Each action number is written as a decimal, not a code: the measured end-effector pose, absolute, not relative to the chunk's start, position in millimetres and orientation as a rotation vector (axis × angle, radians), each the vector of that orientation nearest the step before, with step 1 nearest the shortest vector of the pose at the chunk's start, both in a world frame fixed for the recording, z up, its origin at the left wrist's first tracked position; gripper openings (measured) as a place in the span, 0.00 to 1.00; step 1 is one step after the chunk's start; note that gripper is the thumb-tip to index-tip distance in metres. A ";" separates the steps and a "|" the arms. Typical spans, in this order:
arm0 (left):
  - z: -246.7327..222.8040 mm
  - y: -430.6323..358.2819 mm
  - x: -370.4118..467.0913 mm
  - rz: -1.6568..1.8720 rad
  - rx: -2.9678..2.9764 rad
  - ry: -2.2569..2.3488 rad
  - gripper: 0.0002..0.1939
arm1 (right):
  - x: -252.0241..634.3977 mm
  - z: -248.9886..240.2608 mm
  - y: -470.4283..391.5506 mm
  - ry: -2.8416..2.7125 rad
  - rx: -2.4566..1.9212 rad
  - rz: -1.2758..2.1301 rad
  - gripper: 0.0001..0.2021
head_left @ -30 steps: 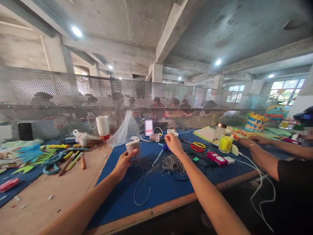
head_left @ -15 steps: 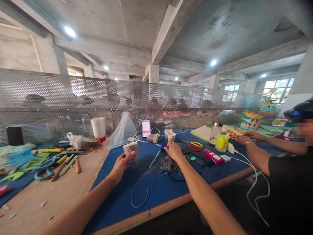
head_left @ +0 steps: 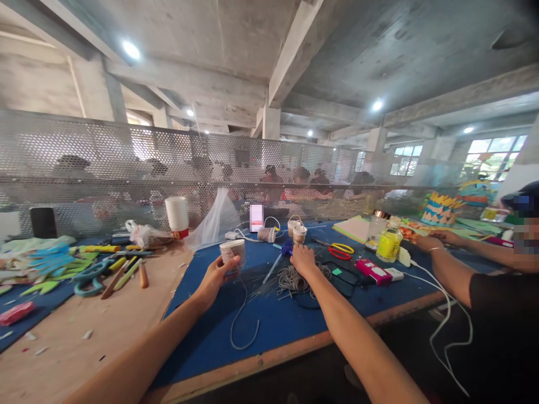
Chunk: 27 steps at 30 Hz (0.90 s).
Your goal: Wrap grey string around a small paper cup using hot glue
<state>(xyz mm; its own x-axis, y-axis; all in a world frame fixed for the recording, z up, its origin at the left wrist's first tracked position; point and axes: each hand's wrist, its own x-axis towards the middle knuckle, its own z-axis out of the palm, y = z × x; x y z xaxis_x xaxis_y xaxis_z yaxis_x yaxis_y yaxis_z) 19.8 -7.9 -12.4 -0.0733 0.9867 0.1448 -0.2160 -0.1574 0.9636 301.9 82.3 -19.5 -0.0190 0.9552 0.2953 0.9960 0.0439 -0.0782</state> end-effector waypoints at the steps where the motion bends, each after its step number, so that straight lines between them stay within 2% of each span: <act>1: -11.6 -8.5 20.0 1.467 1.118 1.012 0.31 | 300.1 -20.3 82.7 -2.052 -1.979 -0.229 0.16; 9: -4.9 -12.2 22.0 1.527 1.077 1.025 0.32 | 299.0 -9.2 77.6 -1.877 -1.841 -0.256 0.17; 14: -9.7 -7.5 18.7 1.508 1.086 1.086 0.33 | 300.3 4.0 75.5 -1.667 -1.483 -0.053 0.17; 20: -14.1 -4.8 18.6 1.492 1.058 1.027 0.32 | 280.1 12.5 56.0 -1.696 -0.950 0.216 0.15; 27: -16.8 -3.2 17.5 1.409 1.062 0.958 0.29 | 262.7 17.4 29.2 -1.862 -0.726 0.369 0.16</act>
<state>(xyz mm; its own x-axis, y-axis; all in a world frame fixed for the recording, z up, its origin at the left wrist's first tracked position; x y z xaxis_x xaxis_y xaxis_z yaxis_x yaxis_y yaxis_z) 17.5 -3.2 -16.8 -0.0248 0.9950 0.0963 -0.2767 -0.0994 0.9558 262.7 29.2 17.4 -0.2611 0.6355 0.7266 0.3105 0.7680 -0.5601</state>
